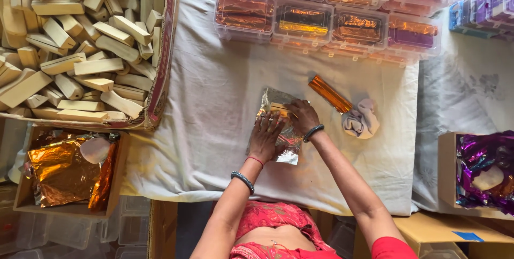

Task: The person wipes a small plastic container with a cloth, then places two orange foil-wrapped items inside and closes the lid. They then wipe a wooden block with the cloth and wrap it in orange foil. The person repeats the wrapping process for another wooden block.

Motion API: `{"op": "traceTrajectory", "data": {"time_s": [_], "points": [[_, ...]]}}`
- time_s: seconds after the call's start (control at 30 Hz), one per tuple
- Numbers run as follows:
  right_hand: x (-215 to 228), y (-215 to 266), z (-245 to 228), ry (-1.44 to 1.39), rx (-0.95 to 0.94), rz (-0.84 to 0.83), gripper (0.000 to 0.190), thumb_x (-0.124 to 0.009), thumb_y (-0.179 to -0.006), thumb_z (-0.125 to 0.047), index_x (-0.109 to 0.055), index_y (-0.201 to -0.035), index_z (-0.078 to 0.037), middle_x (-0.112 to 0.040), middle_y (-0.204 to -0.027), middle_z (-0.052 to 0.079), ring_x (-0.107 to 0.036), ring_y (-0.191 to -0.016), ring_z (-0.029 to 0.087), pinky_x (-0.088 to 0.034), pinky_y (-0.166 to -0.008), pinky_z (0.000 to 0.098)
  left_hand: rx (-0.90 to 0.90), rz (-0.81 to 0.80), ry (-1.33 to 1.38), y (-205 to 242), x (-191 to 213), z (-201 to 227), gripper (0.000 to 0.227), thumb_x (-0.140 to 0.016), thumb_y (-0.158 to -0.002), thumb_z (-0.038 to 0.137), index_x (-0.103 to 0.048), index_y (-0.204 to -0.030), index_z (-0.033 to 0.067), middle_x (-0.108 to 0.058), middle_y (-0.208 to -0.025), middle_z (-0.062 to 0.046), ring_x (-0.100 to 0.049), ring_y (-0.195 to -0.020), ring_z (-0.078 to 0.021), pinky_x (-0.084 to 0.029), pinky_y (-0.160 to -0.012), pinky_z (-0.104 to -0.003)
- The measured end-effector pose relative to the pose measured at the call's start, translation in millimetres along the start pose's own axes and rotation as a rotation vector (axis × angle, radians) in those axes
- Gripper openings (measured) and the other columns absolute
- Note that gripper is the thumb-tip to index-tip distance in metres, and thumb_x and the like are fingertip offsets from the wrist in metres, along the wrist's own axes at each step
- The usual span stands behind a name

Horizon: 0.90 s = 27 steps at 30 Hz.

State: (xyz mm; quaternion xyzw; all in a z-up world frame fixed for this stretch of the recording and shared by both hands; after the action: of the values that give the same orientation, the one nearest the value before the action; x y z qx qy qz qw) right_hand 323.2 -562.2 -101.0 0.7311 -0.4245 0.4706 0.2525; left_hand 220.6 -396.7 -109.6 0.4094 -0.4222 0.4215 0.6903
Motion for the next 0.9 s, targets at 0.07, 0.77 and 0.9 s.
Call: {"op": "traceTrajectory", "data": {"time_s": [0.07,0.77,0.9], "points": [[-1.5,2.4,-2.1,-0.008,0.012,0.027,0.039,-0.071,-0.082,-0.012,-0.073,-0.122,-0.015,-0.066,-0.119,0.009,-0.061,-0.109,0.033,-0.054,-0.09,0.044,-0.014,0.064,-0.067,0.8,-9.4,-0.3,0.088,-0.056,-0.088,0.067,-0.025,-0.163,0.032,-0.009,-0.172,-0.001,-0.007,-0.158,-0.0294,-0.004,-0.127,-0.052],[3.6,-42.6,23.7,-0.017,-0.399,-0.136,0.022,-0.077,-0.079,-0.018,-0.071,-0.099,-0.013,-0.066,-0.104,0.008,-0.063,-0.101,0.028,-0.052,-0.083,0.0458,-0.017,0.006,-0.069,-2.5,-6.5,0.0,0.084,-0.051,-0.093,0.065,-0.02,-0.164,0.0331,-0.006,-0.173,-0.002,-0.002,-0.159,-0.0288,-0.002,-0.127,-0.053],[5.7,-18.7,17.5,-0.174,-0.262,-0.003,0.017,-0.075,-0.078,-0.011,-0.069,-0.094,-0.012,-0.065,-0.103,0.01,-0.067,-0.095,0.028,-0.057,-0.081,0.0414,-0.02,0.049,-0.111,-2.9,-20.3,-2.5,0.082,-0.051,-0.095,0.063,-0.02,-0.164,0.0326,-0.007,-0.173,-0.003,-0.003,-0.159,-0.0296,-0.002,-0.127,-0.053]]}}
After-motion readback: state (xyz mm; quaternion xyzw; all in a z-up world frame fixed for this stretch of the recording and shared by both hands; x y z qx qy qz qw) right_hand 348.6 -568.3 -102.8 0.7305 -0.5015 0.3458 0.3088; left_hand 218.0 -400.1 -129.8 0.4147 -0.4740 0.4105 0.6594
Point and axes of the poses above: each hand's wrist, its own y-axis away from the middle knuckle, its own x-axis out of the back of the hand, z = x × y, the point moved 2 cm from there along -y, towards the middle knuckle
